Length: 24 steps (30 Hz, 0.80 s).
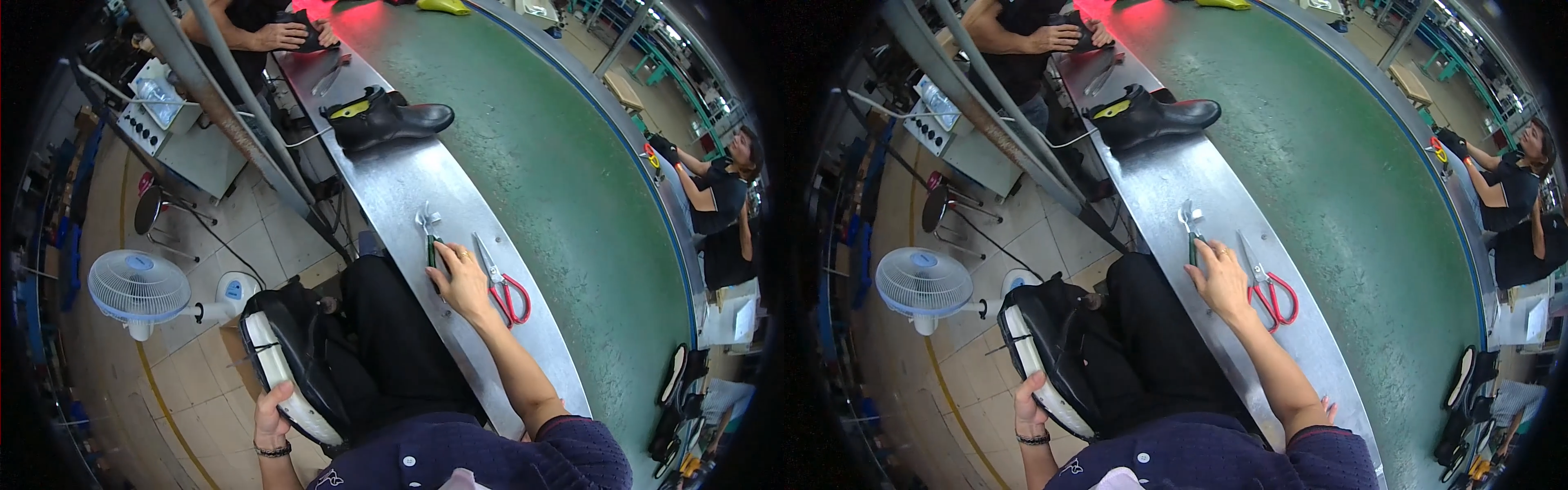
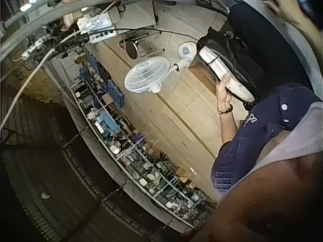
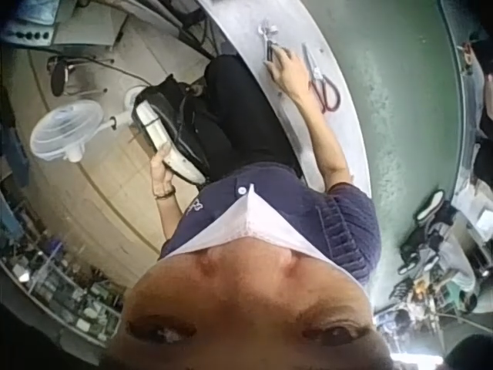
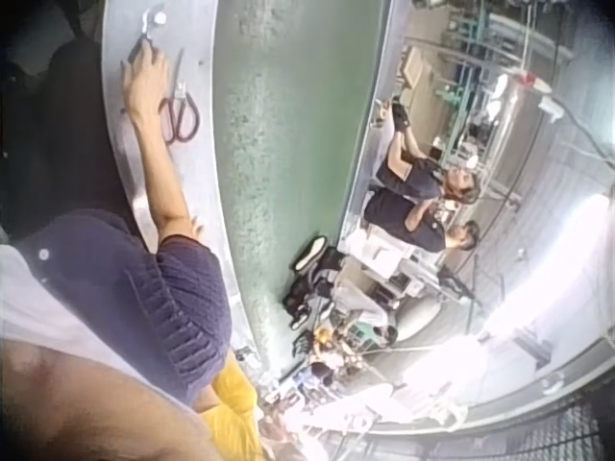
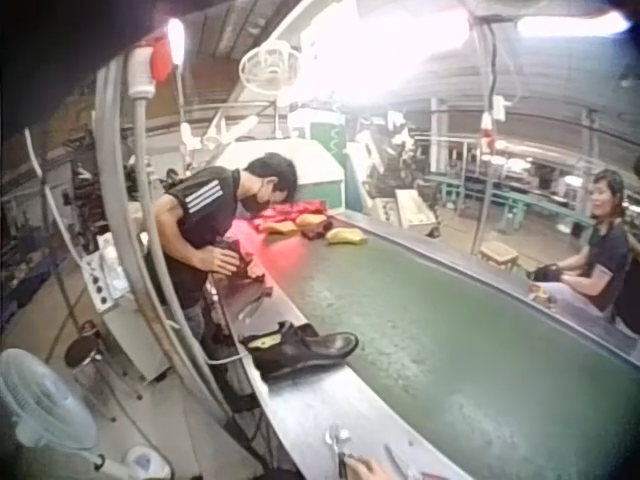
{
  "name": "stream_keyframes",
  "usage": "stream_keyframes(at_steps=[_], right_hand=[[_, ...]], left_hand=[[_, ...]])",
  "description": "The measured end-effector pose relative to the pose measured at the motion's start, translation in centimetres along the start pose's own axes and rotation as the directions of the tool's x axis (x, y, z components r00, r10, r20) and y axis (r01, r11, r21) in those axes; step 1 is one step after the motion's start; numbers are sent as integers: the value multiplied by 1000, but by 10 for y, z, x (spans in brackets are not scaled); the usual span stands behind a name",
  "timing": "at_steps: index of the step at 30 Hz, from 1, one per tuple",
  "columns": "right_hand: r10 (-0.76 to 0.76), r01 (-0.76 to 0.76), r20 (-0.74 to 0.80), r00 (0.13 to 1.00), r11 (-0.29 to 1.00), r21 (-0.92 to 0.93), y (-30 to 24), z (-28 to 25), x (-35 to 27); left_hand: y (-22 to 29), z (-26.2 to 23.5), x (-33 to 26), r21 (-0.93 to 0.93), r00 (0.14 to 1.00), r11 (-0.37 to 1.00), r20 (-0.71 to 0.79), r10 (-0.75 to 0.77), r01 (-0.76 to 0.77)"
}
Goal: Trim and inspect the sole of a black boot using pliers, scissors, and other hand tools at a factory workbench.
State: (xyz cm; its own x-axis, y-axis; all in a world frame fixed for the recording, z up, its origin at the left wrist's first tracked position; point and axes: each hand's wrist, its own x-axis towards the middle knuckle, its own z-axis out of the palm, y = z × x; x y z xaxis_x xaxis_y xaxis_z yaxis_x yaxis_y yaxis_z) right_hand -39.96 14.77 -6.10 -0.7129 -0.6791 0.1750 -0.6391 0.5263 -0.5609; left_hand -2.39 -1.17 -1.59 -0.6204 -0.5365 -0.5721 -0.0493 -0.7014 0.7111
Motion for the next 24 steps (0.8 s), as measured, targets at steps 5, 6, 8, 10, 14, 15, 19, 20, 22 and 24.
stream_keyframes(at_steps=[5, 6, 8, 10, 14, 15, 19, 20, 22, 24], right_hand=[[24, -31, -107, 994, 998, -61, 23, -35, -44], [47, -62, -142, 989, 993, -100, 33, -43, -58], [64, -90, -175, 982, 986, -141, 47, -61, -85], [292, -305, -110, 950, 944, -129, 53, -76, -114], [262, -262, -33, 965, 940, -218, 58, -71, -132], [263, -259, -11, 965, 940, -223, 61, -67, -126], [367, -363, 132, 921, 930, -54, 60, -71, -103], [434, -477, 251, 865, 866, 148, 67, -76, -103], [469, -679, 491, 734, 509, 529, 57, -90, -98], [446, -743, 596, 667, 334, 580, 14, -99, -97]], left_hand=[[12, 38, 8, 45, 990, 989, -30, -137, 138], [8, 42, 14, 51, 992, 991, -19, -127, 128], [3, 48, 20, 70, 996, 994, 10, -90, 89], [1, 53, 24, 49, 991, 990, 15, -132, 131], [-3, 70, 39, 0, 987, 987, -13, -159, 159], [-7, 74, 40, 47, 993, 992, -25, -113, 114], [-14, 87, 29, 87, 992, 996, -118, 34, -24], [-17, 92, 27, 142, 984, 983, -116, 137, -120], [-16, 93, 24, 602, 916, 757, -105, 388, -252], [-12, 99, 14, 830, 850, 505, -73, 521, -238]])
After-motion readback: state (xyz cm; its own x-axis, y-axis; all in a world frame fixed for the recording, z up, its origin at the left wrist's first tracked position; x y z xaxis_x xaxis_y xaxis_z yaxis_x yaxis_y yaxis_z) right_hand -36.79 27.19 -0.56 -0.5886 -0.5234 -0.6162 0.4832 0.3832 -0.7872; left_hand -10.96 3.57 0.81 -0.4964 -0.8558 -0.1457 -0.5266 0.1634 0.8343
